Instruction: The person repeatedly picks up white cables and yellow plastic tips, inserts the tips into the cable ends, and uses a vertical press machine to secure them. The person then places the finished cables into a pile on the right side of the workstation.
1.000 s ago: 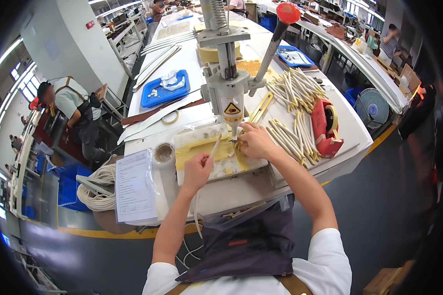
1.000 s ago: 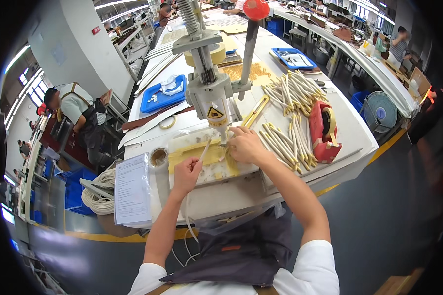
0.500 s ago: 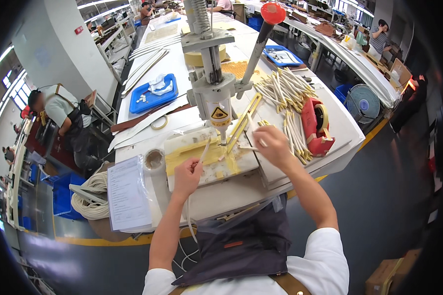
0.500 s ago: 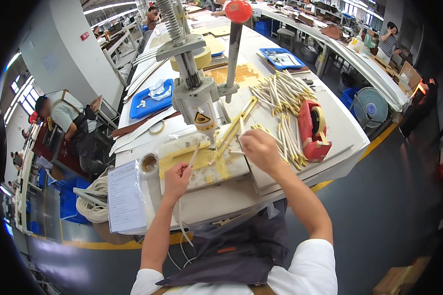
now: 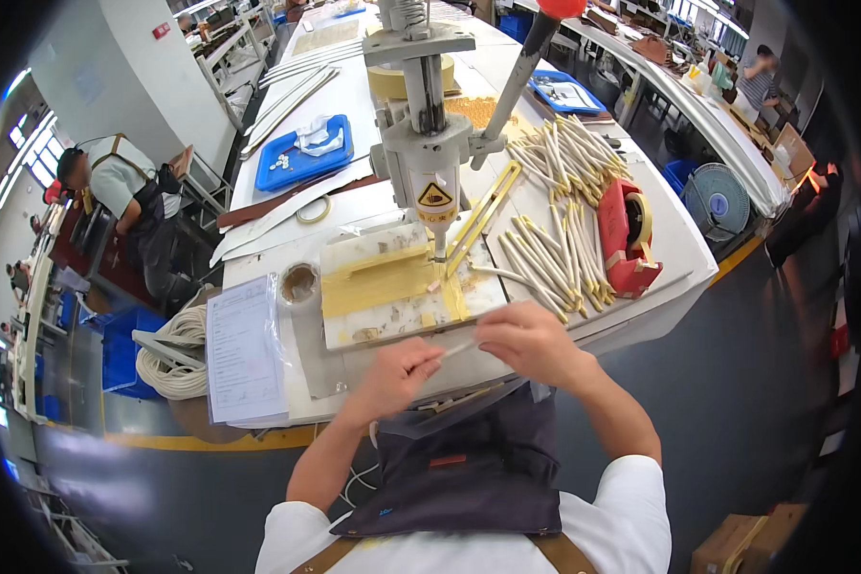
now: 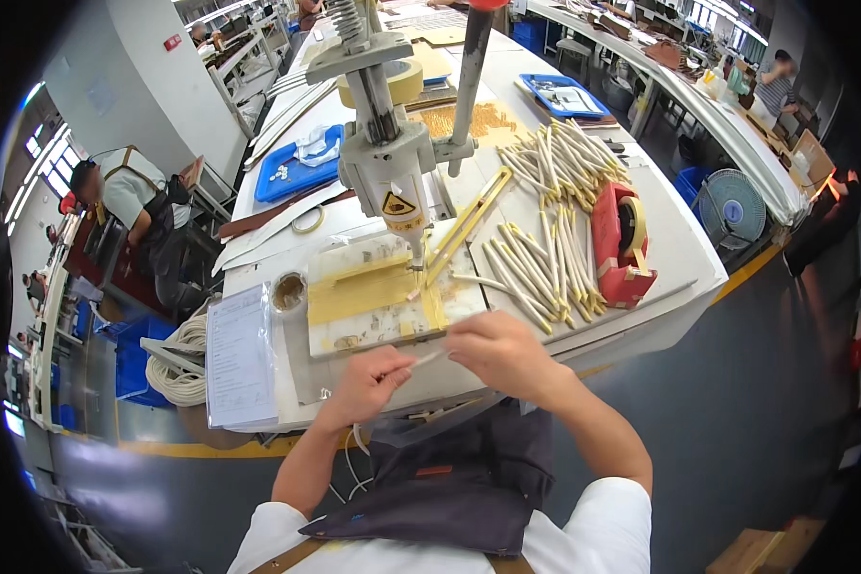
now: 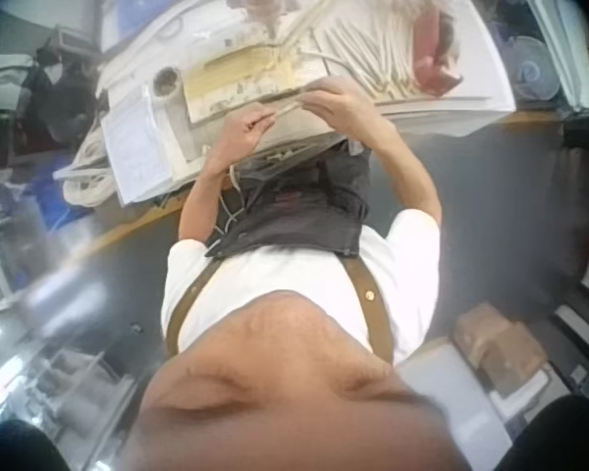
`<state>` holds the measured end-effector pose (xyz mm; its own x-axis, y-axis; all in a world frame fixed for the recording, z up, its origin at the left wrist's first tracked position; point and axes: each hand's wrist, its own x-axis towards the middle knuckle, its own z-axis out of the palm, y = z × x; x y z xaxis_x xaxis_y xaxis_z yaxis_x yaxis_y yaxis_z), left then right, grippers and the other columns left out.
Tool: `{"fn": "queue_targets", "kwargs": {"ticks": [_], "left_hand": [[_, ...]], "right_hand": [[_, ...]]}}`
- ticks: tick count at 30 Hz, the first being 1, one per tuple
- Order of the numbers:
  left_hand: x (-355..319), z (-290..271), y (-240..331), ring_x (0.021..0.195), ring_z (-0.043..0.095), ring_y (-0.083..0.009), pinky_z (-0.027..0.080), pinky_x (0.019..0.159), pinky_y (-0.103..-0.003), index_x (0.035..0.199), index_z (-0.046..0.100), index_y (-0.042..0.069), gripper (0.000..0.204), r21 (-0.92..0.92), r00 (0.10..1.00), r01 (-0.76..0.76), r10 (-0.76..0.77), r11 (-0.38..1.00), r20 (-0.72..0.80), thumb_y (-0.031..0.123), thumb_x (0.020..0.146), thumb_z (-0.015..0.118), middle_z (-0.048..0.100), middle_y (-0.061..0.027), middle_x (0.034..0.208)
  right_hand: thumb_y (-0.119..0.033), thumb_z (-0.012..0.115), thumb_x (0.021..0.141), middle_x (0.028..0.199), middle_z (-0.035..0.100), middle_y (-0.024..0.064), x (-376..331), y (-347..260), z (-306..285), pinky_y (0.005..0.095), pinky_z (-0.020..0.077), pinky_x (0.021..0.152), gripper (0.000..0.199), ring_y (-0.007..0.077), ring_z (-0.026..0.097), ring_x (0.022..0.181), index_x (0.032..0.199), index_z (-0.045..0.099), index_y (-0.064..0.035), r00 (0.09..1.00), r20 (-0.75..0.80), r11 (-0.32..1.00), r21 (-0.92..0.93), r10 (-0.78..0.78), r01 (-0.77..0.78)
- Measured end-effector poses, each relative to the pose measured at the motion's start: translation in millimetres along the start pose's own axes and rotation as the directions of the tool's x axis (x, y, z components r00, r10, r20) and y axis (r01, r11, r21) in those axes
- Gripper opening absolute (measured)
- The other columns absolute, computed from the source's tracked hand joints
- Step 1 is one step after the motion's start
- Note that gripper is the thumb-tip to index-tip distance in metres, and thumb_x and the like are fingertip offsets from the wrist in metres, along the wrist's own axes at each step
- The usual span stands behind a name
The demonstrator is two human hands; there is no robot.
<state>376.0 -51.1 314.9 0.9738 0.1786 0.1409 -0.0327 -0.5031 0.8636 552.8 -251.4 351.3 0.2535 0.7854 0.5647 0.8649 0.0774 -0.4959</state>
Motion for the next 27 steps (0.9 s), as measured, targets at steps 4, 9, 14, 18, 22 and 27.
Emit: {"fn": "queue_targets", "kwargs": {"ticks": [4, 9, 14, 18, 22, 27], "left_hand": [[-22.4, -4.4, 8.8, 0.071, 0.057, -0.0143, 0.047, 0.066, -0.028, 0.113, 0.073, 0.003, 0.022, -0.032, 0.979, 0.194, -0.195, 0.981, -0.057, 0.010, 0.093, 0.071, 0.065, -0.0070, 0.082], [-85.0, -74.4, 12.2, 0.071, 0.062, -0.0100, 0.048, 0.065, -0.026, 0.099, 0.077, 0.001, 0.013, -0.012, 0.866, 0.284, -0.262, 0.959, -0.426, 0.006, 0.087, 0.075, 0.071, -0.0063, 0.081], [-57.0, -129.2, -17.5, 0.079, 0.069, -0.0216, 0.051, 0.073, -0.030, 0.094, 0.077, 0.001, 0.014, 0.285, 0.862, 0.319, -0.152, 0.904, -0.484, 0.011, 0.084, 0.078, 0.073, -0.0119, 0.086], [-54.9, -132.9, -75.4, 0.085, 0.070, -0.0232, 0.052, 0.076, -0.033, 0.095, 0.077, 0.000, 0.015, 0.237, 0.881, 0.316, -0.192, 0.919, -0.432, 0.011, 0.085, 0.077, 0.074, -0.0125, 0.089], [-55.1, -130.7, -90.9, 0.084, 0.071, -0.0221, 0.053, 0.075, -0.031, 0.100, 0.078, 0.004, 0.016, 0.270, 0.898, 0.277, -0.149, 0.922, -0.414, 0.012, 0.086, 0.076, 0.075, -0.0107, 0.091], [-51.0, -125.4, -84.8, 0.072, 0.069, -0.0211, 0.052, 0.065, -0.030, 0.105, 0.079, 0.012, 0.019, 0.505, 0.937, 0.189, -0.001, 0.842, -0.349, 0.018, 0.087, 0.078, 0.074, -0.0059, 0.088]], "right_hand": [[-0.011, 0.082, 0.077, 0.087, 0.069, 0.0026, -0.5, 17.1, 24.0, 0.0382, 0.0540, 0.075, 0.015, 0.0244, 0.067, 0.084, 0.091, 0.074, -0.0117, 0.982, 0.125, 0.989, 0.000, -0.145, 0.146], [-0.015, 0.081, 0.079, 0.080, 0.068, 0.0040, 5.4, 35.7, 37.1, 0.0397, 0.0511, 0.072, 0.011, 0.0261, 0.065, 0.080, 0.086, 0.075, -0.0101, 0.999, 0.049, 0.997, 0.079, -0.017, 0.013], [-0.019, 0.081, 0.080, 0.082, 0.068, 0.0064, 28.6, 53.9, 93.3, 0.0396, 0.0509, 0.075, 0.014, 0.0283, 0.064, 0.080, 0.090, 0.077, -0.0095, 0.970, -0.051, 0.967, 0.107, 0.238, -0.232], [-0.019, 0.081, 0.080, 0.090, 0.067, 0.0042, 34.6, 51.1, 108.3, 0.0390, 0.0509, 0.079, 0.014, 0.0259, 0.063, 0.088, 0.091, 0.078, -0.0111, 0.970, -0.096, 0.974, -0.012, 0.222, -0.224], [-0.018, 0.080, 0.080, 0.091, 0.066, 0.0031, 31.5, 52.6, 107.2, 0.0383, 0.0504, 0.081, 0.014, 0.0252, 0.062, 0.089, 0.093, 0.079, -0.0116, 0.975, -0.123, 0.981, -0.029, 0.185, -0.190], [-0.015, 0.077, 0.082, 0.091, 0.066, 0.0030, 31.3, 52.6, 108.5, 0.0381, 0.0500, 0.079, 0.011, 0.0248, 0.061, 0.087, 0.093, 0.079, -0.0116, 0.978, -0.145, 0.987, -0.047, 0.147, -0.156]]}}
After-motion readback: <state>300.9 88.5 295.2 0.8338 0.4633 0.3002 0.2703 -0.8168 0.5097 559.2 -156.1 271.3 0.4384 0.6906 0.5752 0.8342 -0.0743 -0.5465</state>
